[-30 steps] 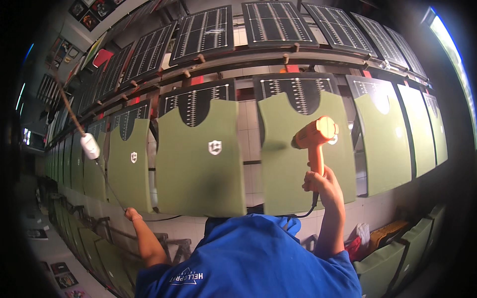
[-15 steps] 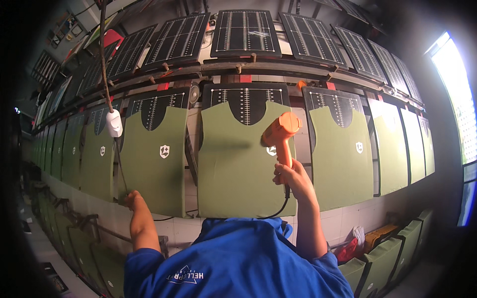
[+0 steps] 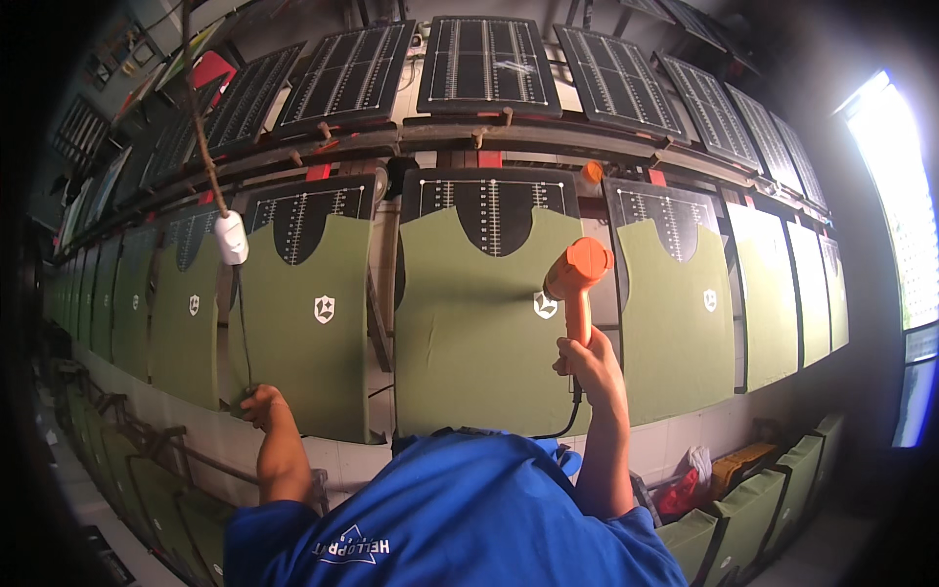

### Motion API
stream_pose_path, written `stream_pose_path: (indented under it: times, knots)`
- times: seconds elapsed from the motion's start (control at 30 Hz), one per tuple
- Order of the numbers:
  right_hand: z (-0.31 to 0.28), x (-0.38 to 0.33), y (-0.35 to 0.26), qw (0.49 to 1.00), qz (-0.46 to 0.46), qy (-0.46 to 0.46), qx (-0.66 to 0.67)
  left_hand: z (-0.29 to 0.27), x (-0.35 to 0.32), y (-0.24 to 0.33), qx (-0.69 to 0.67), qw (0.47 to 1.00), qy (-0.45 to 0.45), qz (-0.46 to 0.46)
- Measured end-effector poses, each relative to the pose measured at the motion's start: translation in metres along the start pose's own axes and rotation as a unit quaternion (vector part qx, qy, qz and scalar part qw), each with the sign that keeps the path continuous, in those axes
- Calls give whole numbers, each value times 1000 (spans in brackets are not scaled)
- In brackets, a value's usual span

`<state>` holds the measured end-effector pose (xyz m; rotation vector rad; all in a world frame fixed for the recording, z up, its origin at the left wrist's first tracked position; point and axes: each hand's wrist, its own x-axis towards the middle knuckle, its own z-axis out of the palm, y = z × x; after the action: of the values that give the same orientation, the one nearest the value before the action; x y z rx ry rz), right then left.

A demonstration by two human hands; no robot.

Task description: The person uses a handheld heat gun to apply heat to a white logo on a green sleeveless shirt laid flat on a work surface. They move the heat gun across the logo area while holding the shirt steady with their other hand.

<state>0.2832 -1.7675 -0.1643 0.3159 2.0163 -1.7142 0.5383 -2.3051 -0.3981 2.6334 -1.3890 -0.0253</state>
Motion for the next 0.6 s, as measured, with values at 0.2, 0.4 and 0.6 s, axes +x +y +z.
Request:
stream_pose_path:
  times: [0.2,0.4,0.6]
  knots:
    - [1,4,-1,1000,9,-20,-1,-10,-6,2,10,1000,-12,3]
    - [6,6,1,1000,-2,-26,-18,-5,-1,2,5,1000,-19,1]
    - [8,7,-3,999,3,-24,-44,1,0,-1,-2,1000,10,5]
